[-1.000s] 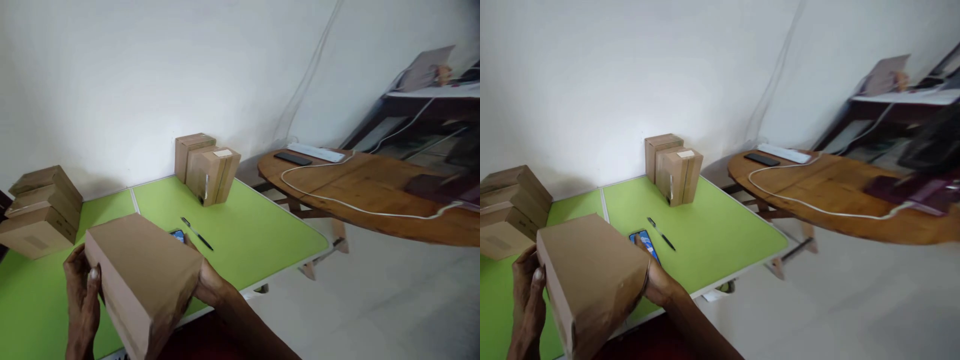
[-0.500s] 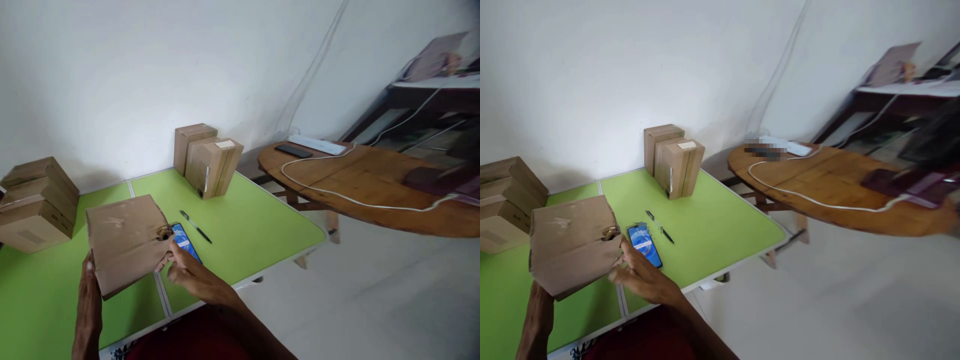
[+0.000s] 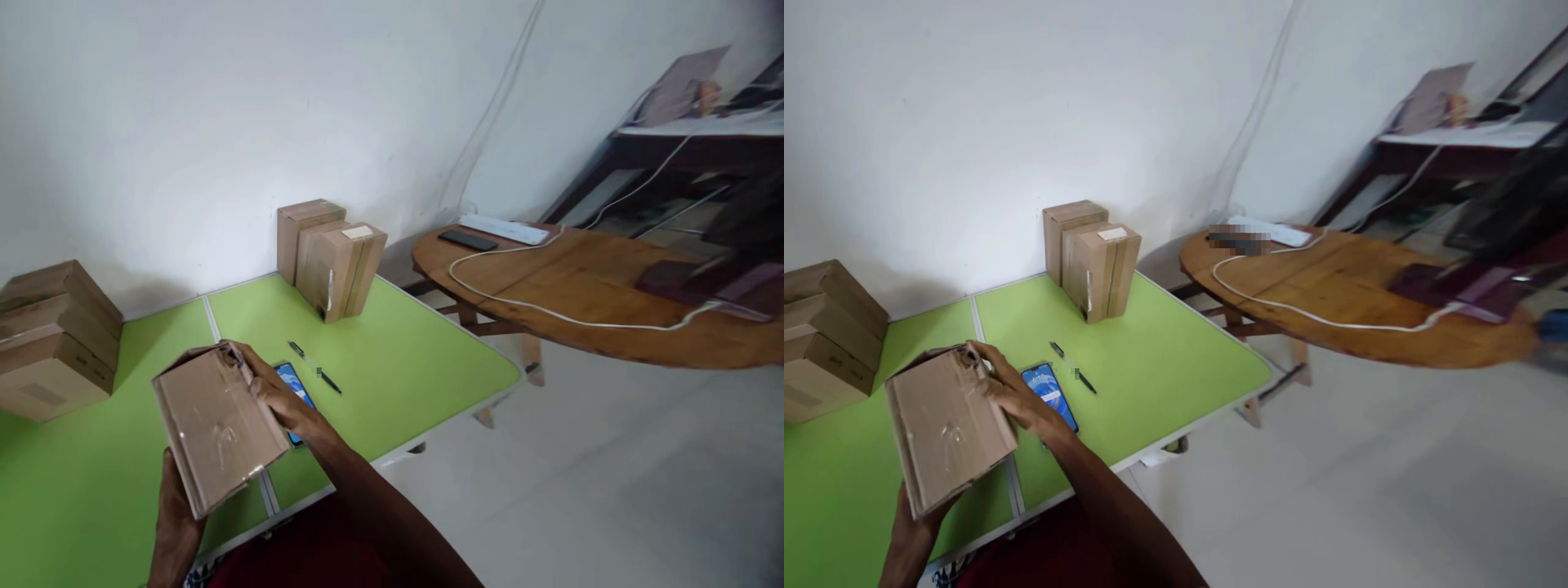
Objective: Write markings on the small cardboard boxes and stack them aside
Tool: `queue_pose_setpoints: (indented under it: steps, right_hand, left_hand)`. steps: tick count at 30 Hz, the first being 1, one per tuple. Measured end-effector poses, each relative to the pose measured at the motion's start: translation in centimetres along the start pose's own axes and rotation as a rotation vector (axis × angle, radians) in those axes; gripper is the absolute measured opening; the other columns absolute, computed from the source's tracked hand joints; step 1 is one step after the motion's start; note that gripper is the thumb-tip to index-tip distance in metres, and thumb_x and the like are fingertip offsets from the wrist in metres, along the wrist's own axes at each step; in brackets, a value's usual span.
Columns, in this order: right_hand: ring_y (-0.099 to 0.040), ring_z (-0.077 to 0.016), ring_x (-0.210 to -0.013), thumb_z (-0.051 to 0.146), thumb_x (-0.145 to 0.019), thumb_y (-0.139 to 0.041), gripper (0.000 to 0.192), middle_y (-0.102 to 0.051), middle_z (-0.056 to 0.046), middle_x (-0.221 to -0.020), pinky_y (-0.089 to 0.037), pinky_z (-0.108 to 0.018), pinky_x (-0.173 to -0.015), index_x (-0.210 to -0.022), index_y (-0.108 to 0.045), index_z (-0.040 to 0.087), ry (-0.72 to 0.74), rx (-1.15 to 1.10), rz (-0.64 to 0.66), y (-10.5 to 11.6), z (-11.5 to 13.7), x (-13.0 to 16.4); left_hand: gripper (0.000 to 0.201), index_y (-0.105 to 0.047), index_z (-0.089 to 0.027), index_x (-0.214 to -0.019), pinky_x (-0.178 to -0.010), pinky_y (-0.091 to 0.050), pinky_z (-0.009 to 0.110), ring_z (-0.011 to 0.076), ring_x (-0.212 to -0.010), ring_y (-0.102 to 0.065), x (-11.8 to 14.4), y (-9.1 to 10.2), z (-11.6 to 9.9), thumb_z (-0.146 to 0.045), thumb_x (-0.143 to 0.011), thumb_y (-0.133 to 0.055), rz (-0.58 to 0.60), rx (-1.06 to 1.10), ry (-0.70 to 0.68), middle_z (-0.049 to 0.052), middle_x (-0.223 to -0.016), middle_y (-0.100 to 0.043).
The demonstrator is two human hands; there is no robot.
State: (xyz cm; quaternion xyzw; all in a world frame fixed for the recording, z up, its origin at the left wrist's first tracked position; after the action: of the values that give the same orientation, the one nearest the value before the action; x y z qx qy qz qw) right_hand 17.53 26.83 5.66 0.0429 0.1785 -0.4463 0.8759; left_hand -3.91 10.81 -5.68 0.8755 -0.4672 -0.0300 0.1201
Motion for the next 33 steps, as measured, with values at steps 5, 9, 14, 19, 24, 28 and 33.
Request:
queue_pose_setpoints:
  steps: [5, 9, 14, 19, 24, 28, 33]
  right_hand:
    - [-0.044, -0.0397, -0.164, 0.076, -0.088, -0.084, 0.098, -0.047, -0.013, -0.177, -0.037, -0.058, -0.134, -0.167, -0.048, 0.031, -0.071, -0.146, 0.101, -0.9, 0.4, 1.0]
    - [-0.045, -0.0402, -0.162, 0.070, -0.090, -0.083, 0.092, -0.049, -0.014, -0.172, -0.035, -0.059, -0.134, -0.166, -0.048, 0.030, -0.027, -0.104, 0.079, -0.5, 1.0, 2.3]
    - [-0.037, -0.0368, -0.168, 0.059, -0.095, -0.080, 0.087, -0.043, -0.014, -0.177, -0.028, -0.058, -0.139, -0.169, -0.043, 0.031, 0.055, 0.000, 0.075, -0.8, 2.1, 3.9]
    - [-0.048, -0.0328, -0.162, 0.043, -0.096, -0.079, 0.075, -0.051, -0.013, -0.172, -0.035, -0.054, -0.137, -0.163, -0.049, 0.029, 0.055, 0.048, 0.014, -1.3, 3.6, 5.5]
    - [-0.058, -0.0267, -0.153, 0.035, -0.110, -0.061, 0.044, -0.065, -0.012, -0.158, -0.045, -0.047, -0.130, -0.152, -0.056, 0.028, 0.083, 0.148, -0.170, -1.9, 5.3, 6.4]
    - [-0.070, -0.0267, -0.132, 0.023, -0.104, -0.058, 0.036, -0.075, -0.012, -0.138, -0.056, -0.045, -0.117, -0.140, -0.062, 0.024, 0.148, 0.303, -0.279, -2.6, 6.5, 6.2]
    - [-0.074, -0.0257, -0.126, 0.018, -0.096, -0.064, 0.038, -0.078, -0.010, -0.132, -0.059, -0.044, -0.114, -0.133, -0.065, 0.024, 0.162, 0.344, -0.263, -2.5, 7.0, 5.7]
  left_hand:
    - [0.080, -0.073, -0.023, -0.118, -0.109, -0.063, 0.065, 0.0451, -0.130, -0.074, 1.3, 0.7, -0.1, -0.071, -0.060, -0.099, 0.008, -0.014, 0.027, 0.018, -0.130, -0.080]
    - [0.072, -0.074, -0.027, -0.133, -0.118, -0.059, 0.062, 0.0421, -0.142, -0.068, 0.7, 2.6, -4.2, -0.075, -0.080, -0.084, -0.013, 0.037, -0.035, 0.015, -0.149, -0.074]
    - [0.067, -0.066, -0.038, -0.154, -0.133, -0.043, 0.059, 0.0371, -0.159, -0.054, 0.9, 3.2, -12.8, -0.063, -0.093, -0.078, -0.092, 0.129, -0.397, 0.005, -0.167, -0.064]
    - [0.066, -0.070, -0.047, -0.151, -0.122, -0.053, 0.054, 0.0341, -0.147, -0.066, 2.7, -0.3, -18.4, -0.057, -0.088, -0.087, -0.070, -0.232, -0.533, 0.000, -0.161, -0.070]
    - [0.034, -0.083, -0.043, -0.126, -0.101, -0.061, 0.041, 0.0235, -0.114, -0.078, 3.7, -1.8, -20.3, -0.058, -0.096, -0.079, -0.039, -0.394, -0.687, -0.001, -0.125, -0.084]
    - [0.023, -0.084, -0.040, -0.112, -0.096, -0.060, 0.039, 0.0205, -0.101, -0.077, 4.0, -1.7, -20.6, -0.057, -0.097, -0.078, -0.010, -0.416, -0.677, -0.002, -0.112, -0.083]
    - [0.036, -0.081, -0.034, -0.101, -0.102, -0.057, 0.052, 0.0296, -0.108, -0.075, 4.4, -2.2, -21.4, -0.068, -0.090, -0.081, -0.170, -0.520, -0.659, 0.003, -0.118, -0.080]
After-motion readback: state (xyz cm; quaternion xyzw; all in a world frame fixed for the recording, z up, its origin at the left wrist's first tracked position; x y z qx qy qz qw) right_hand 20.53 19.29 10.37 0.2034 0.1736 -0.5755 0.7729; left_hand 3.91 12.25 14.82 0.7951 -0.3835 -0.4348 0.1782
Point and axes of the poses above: each hand's wrist, its own x-axis away from the middle knuckle, its own y-axis out of the back of the hand, z = x × y, the point moved 5 cm from there along -x, towards the middle knuckle
